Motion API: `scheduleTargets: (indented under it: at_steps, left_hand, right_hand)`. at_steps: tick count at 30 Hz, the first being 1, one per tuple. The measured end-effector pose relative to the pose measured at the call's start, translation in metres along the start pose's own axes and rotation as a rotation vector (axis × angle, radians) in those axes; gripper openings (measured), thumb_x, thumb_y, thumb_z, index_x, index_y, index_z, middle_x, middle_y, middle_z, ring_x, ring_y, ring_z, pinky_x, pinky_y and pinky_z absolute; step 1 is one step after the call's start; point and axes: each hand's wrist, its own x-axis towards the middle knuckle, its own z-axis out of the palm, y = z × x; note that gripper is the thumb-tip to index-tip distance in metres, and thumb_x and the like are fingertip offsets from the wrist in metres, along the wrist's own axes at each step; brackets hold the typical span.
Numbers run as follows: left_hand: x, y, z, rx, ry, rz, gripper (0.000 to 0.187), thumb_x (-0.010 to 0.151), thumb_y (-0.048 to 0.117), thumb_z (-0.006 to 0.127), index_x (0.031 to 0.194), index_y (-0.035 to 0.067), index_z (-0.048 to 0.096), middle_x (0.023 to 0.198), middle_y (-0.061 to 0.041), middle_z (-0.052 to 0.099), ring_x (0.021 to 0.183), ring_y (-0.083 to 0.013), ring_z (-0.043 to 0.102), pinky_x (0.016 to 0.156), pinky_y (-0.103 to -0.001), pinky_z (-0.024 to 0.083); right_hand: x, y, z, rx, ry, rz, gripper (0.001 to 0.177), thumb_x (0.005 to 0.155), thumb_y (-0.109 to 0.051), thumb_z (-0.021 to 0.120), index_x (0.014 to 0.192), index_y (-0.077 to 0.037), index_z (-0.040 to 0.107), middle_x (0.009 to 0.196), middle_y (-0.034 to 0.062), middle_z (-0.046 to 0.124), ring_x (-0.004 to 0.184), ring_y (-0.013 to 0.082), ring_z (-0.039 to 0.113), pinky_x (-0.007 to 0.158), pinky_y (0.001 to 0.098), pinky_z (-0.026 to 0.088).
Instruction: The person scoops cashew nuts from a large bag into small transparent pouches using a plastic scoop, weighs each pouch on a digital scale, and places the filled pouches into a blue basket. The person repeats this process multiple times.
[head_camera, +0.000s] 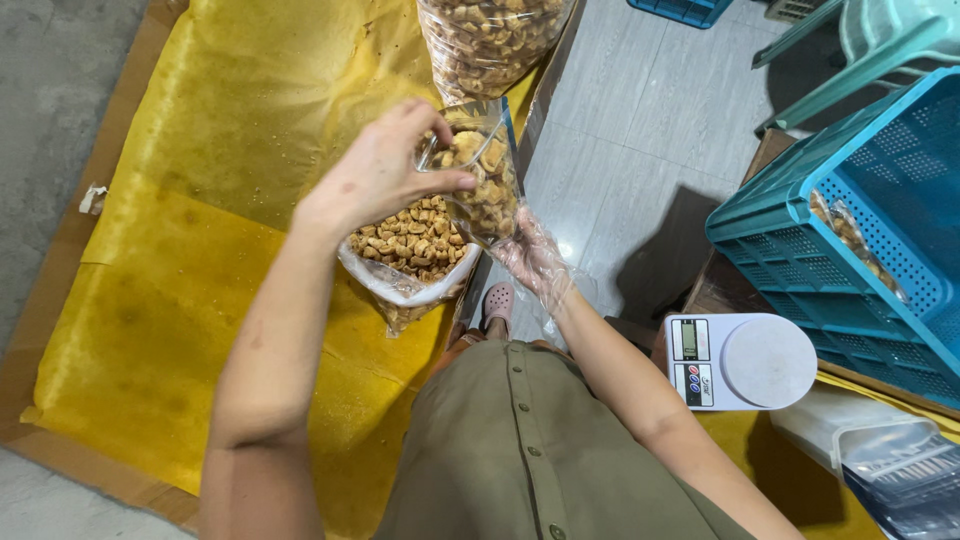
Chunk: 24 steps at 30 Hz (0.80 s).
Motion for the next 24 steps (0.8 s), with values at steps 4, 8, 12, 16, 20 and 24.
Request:
scheduleTargets:
  at_steps: [4,8,12,16,20,24]
  left_hand:
    - [0.021,-0.015,0.031,-0.222,0.154,-0.074,0.027,0.099,0.028,0.075,0.095,0.002,0.069,0.085,-0.012,0.071,0.08,-0.0238,0.066,0.076,-0.041,0.058]
    - [0.029,-0.029,0.03,-0.396,0.173,0.008,0.024,0.098,0.025,0.073,0.087,0.003,0.067,0.078,-0.002,0.07,0.071,-0.0113,0.066,0.063,-0.033,0.058]
    - [0.033,-0.022,0.032,-0.446,-0.083,-0.075,0.025,0.094,0.027,0.075,0.083,0.005,0.068,0.075,-0.003,0.067,0.066,-0.0106,0.057,0.057,-0.033,0.049]
    - [0.035,0.005,0.064,-0.586,-0.264,0.161,0.025,0.091,0.025,0.077,0.082,0.003,0.068,0.078,0.002,0.069,0.071,-0.0073,0.059,0.062,-0.026,0.048]
    - [0.042,0.027,0.083,-0.512,-0.369,0.153,0.027,0.091,0.026,0.079,0.082,0.003,0.068,0.069,0.0,0.063,0.065,-0.0084,0.053,0.057,-0.029,0.042]
    - [0.047,0.048,0.099,-0.43,-0.428,0.049,0.03,0.092,0.025,0.075,0.081,0.001,0.062,0.069,-0.004,0.064,0.062,-0.0116,0.059,0.057,-0.033,0.052]
  right_hand:
    - [-0.01,-0.004,-0.007,-0.041,0.073,0.103,0.063,0.096,-0.034,0.071,0.144,0.0,0.049,0.142,0.0233,0.059,0.131,0.0375,0.059,0.105,0.0498,0.05]
    - [-0.04,-0.049,-0.017,-0.381,0.045,0.158,0.06,0.097,-0.042,0.075,0.128,0.003,0.05,0.127,0.0251,0.063,0.111,0.0337,0.068,0.091,0.05,0.057]
    - [-0.05,-0.108,0.016,-0.714,-0.023,-0.043,0.064,0.082,-0.049,0.074,0.126,-0.005,0.059,0.118,0.0091,0.069,0.097,0.0142,0.067,0.078,0.0362,0.059]
    - [-0.077,-0.12,0.073,-0.865,-0.054,-0.156,0.037,0.103,-0.031,0.078,0.102,0.004,0.066,0.094,0.0073,0.067,0.086,0.0131,0.059,0.083,0.0297,0.052]
    - [-0.108,-0.116,0.117,-0.936,0.189,-0.189,0.034,0.08,-0.019,0.087,0.105,-0.006,0.069,0.097,0.0038,0.073,0.091,0.0122,0.069,0.082,0.0255,0.056]
    - [-0.129,-0.112,0.128,-0.946,0.328,-0.203,0.026,0.085,-0.02,0.084,0.1,-0.001,0.074,0.094,0.0059,0.074,0.087,0.0124,0.069,0.076,0.0266,0.056]
